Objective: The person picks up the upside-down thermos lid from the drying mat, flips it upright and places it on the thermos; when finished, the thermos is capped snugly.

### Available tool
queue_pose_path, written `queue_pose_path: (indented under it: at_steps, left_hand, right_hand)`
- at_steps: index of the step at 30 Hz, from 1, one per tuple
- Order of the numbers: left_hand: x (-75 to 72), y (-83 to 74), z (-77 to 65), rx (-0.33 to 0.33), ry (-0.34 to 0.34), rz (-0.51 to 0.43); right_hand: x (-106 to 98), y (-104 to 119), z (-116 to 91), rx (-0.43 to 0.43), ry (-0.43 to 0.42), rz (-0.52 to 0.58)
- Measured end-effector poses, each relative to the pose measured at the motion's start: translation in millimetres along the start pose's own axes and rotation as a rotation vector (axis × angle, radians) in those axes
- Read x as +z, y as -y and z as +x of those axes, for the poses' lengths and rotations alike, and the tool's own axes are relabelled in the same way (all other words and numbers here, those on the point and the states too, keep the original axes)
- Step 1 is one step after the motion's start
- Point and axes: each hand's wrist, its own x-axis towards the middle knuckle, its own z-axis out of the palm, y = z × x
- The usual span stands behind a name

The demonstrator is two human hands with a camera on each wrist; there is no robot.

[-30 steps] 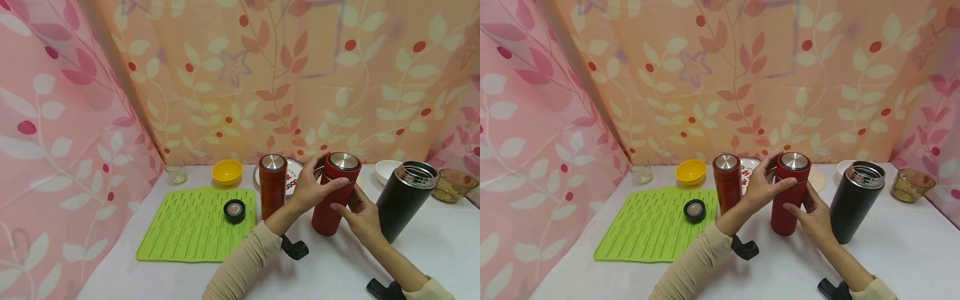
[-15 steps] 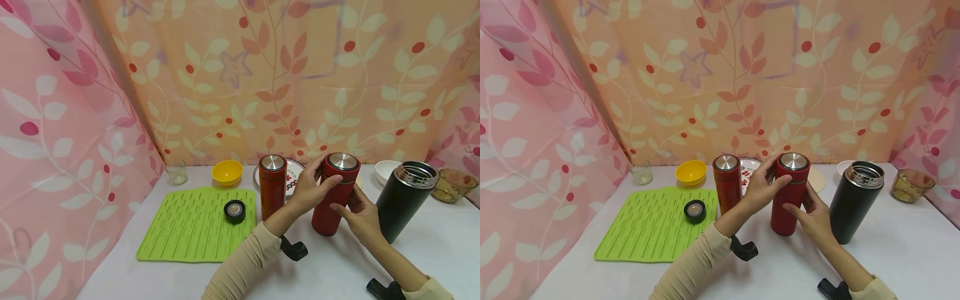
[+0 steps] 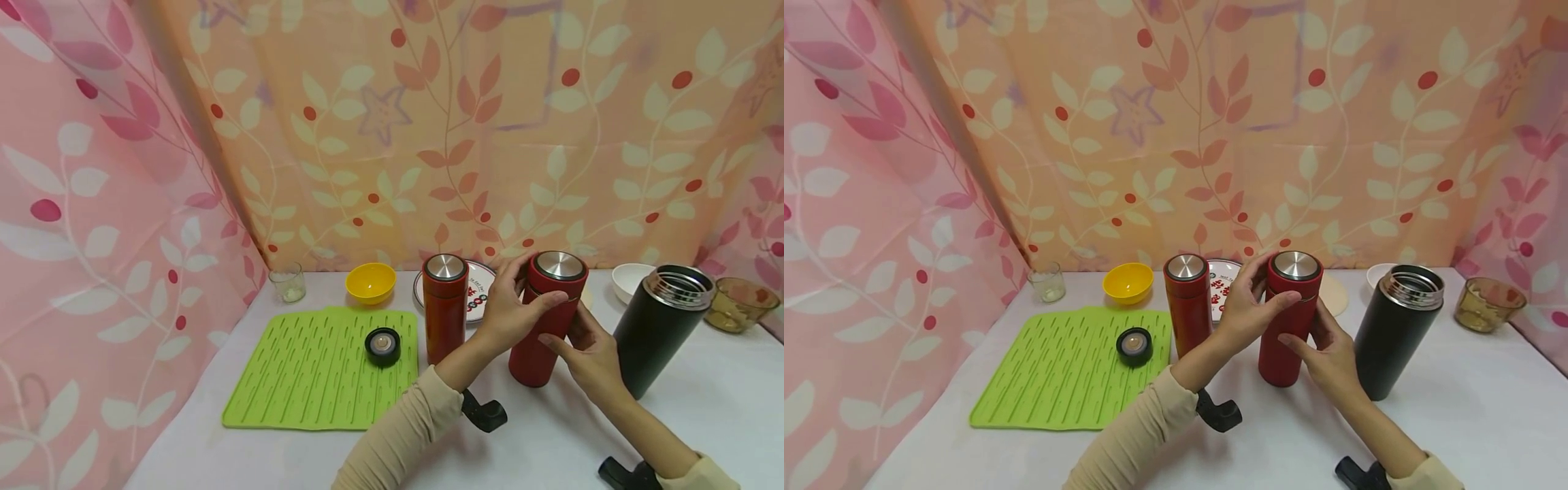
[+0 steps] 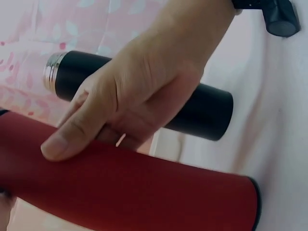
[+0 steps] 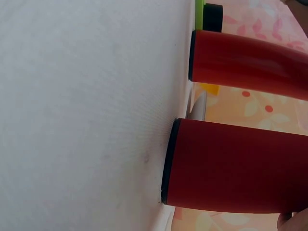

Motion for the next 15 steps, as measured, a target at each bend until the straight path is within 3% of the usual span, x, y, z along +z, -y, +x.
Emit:
queue_pose_path:
  at_steps: [5, 12, 15]
  left_hand:
    - [-5.8, -4.8, -1.9, -0.006, 0.052, -0.08]
    - [6.1, 0.8, 0.6, -0.001, -0.047, 0.051]
    - [5.0, 0.2, 0.4, 0.006, -0.029, 0.015]
  right_hand:
    - [-0.7, -0.7, 0.9, -0.011, -0.002, 0.006]
    - [-0.5, -1.5, -0.8, 0.015, 0.0, -0.016]
    - [-0.7, -1.0, -0.3, 0.008, -0.004, -0.021]
